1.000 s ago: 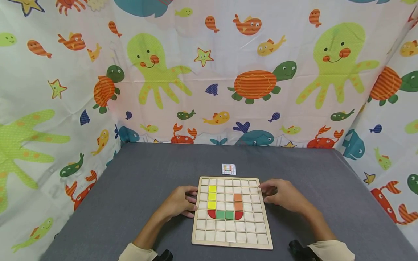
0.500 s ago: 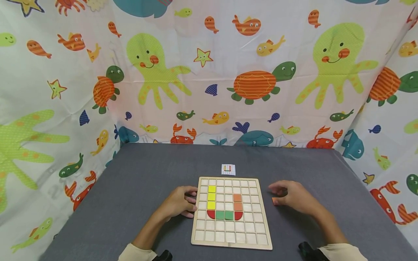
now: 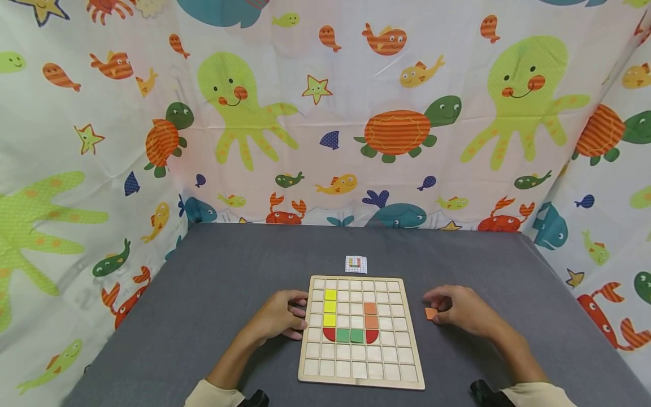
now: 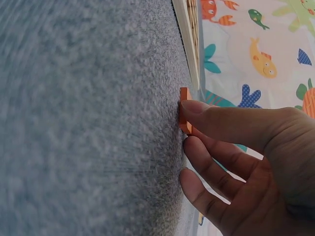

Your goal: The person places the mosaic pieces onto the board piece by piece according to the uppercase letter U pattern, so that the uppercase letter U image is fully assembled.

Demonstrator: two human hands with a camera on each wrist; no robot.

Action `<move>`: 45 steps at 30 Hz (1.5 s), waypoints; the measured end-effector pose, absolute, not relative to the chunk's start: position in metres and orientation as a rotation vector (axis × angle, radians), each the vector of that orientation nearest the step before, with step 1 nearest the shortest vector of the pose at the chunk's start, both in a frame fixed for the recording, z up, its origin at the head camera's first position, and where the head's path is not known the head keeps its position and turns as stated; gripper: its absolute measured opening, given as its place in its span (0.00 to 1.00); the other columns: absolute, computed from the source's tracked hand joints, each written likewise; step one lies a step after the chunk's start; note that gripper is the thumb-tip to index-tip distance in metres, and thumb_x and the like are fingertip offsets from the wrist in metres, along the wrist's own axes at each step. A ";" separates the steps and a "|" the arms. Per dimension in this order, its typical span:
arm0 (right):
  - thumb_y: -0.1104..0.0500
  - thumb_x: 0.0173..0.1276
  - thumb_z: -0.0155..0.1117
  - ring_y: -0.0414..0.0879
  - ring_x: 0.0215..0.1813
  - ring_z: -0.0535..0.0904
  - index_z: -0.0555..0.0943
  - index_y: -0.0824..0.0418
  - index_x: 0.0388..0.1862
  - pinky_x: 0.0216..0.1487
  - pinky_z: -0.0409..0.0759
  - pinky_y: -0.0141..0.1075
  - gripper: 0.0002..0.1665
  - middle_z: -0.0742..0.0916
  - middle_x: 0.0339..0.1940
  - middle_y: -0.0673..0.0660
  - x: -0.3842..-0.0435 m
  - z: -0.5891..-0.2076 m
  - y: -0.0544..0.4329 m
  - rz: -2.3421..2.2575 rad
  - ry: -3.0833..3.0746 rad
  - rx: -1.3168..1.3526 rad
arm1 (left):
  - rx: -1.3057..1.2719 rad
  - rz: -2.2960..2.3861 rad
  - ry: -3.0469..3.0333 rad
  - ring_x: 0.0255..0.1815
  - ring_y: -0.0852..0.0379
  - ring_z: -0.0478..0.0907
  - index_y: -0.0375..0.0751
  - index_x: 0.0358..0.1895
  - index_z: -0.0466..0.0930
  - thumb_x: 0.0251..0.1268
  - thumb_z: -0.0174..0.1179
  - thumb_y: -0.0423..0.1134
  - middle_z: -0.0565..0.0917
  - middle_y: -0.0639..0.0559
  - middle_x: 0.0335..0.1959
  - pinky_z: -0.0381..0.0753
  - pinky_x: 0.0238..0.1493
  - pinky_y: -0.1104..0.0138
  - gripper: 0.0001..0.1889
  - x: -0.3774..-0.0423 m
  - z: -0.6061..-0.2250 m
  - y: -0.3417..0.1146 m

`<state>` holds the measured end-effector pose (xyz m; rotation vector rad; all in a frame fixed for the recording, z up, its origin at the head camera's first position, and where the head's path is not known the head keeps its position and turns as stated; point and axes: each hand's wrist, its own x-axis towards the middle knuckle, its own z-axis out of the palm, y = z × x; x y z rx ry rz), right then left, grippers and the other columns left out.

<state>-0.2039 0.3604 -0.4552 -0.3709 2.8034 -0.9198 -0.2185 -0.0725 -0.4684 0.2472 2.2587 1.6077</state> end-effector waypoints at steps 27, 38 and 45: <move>0.59 0.59 0.80 0.33 0.37 0.76 0.91 0.57 0.46 0.36 0.77 0.31 0.15 0.85 0.37 0.46 -0.199 -0.457 0.364 -0.814 2.890 -0.419 | 0.247 1.632 2.234 0.46 0.50 0.85 0.29 0.71 0.74 0.56 0.70 0.17 0.78 0.37 0.59 0.94 0.30 0.59 0.36 -0.218 -0.470 -0.073; 0.56 0.62 0.78 0.38 0.40 0.76 0.91 0.53 0.48 0.38 0.76 0.31 0.15 0.85 0.38 0.45 -0.206 -0.453 0.351 -0.809 2.908 -0.373 | 0.244 1.631 2.236 0.45 0.50 0.85 0.29 0.72 0.74 0.56 0.71 0.17 0.79 0.37 0.58 0.94 0.30 0.59 0.36 -0.219 -0.470 -0.072; 0.57 0.63 0.79 0.39 0.41 0.76 0.91 0.55 0.50 0.38 0.77 0.32 0.16 0.85 0.38 0.46 -0.210 -0.448 0.334 -0.850 2.918 -0.419 | 0.257 1.629 2.238 0.46 0.50 0.85 0.28 0.72 0.74 0.56 0.70 0.17 0.79 0.37 0.58 0.94 0.30 0.59 0.36 -0.219 -0.469 -0.073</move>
